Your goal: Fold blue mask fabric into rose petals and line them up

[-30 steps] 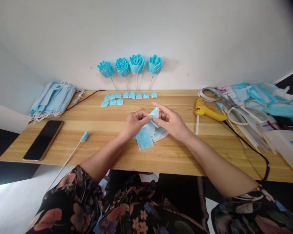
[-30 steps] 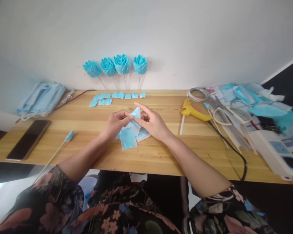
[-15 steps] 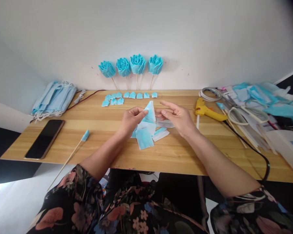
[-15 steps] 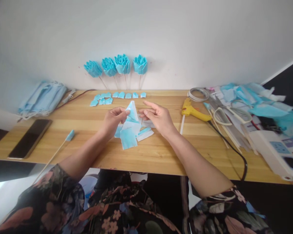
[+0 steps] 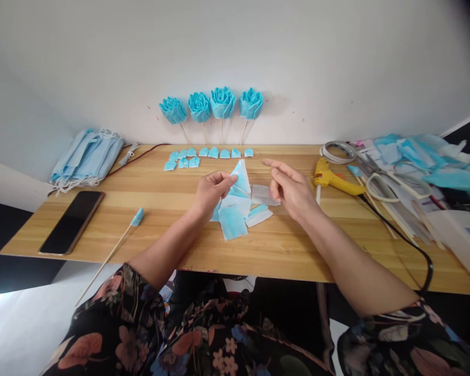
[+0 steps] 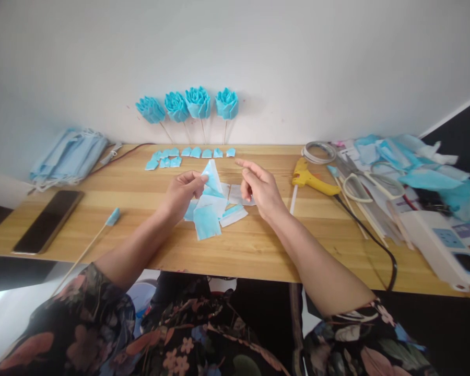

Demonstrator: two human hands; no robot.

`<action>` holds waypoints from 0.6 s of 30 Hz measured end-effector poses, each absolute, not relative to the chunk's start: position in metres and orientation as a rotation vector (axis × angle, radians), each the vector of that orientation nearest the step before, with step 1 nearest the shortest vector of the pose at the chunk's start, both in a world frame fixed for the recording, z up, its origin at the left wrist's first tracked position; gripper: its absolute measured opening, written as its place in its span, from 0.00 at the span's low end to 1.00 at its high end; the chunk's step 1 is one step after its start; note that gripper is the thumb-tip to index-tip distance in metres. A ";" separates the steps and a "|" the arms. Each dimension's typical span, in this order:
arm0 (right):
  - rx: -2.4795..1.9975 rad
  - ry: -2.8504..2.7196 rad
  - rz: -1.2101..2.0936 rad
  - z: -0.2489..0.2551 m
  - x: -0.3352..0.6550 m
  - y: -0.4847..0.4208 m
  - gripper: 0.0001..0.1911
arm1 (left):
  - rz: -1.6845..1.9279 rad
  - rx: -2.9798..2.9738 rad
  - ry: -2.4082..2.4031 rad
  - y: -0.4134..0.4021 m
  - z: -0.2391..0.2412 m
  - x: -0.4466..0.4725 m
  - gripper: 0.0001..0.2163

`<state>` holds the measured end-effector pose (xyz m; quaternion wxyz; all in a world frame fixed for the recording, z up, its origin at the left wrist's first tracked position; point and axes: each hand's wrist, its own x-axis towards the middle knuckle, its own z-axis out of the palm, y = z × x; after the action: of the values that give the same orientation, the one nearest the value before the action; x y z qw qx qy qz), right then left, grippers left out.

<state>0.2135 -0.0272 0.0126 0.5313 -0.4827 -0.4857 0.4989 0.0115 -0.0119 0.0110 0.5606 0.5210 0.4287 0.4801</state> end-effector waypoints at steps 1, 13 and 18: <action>-1.146 -1.168 1.174 0.012 0.214 -0.027 0.20 | 1.130 1.229 1.012 -0.012 0.011 0.011 0.14; -1.020 -1.401 1.122 0.012 0.211 -0.030 0.26 | 1.143 1.223 1.002 -0.012 0.012 0.011 0.15; -1.043 -1.392 1.164 0.012 0.208 -0.031 0.27 | 1.152 1.220 0.991 -0.010 0.011 0.011 0.15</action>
<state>0.2085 -0.0309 0.0122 0.5007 -0.4312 -0.5756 0.4817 0.0106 -0.0104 0.0111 0.5615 0.5179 0.4209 0.4892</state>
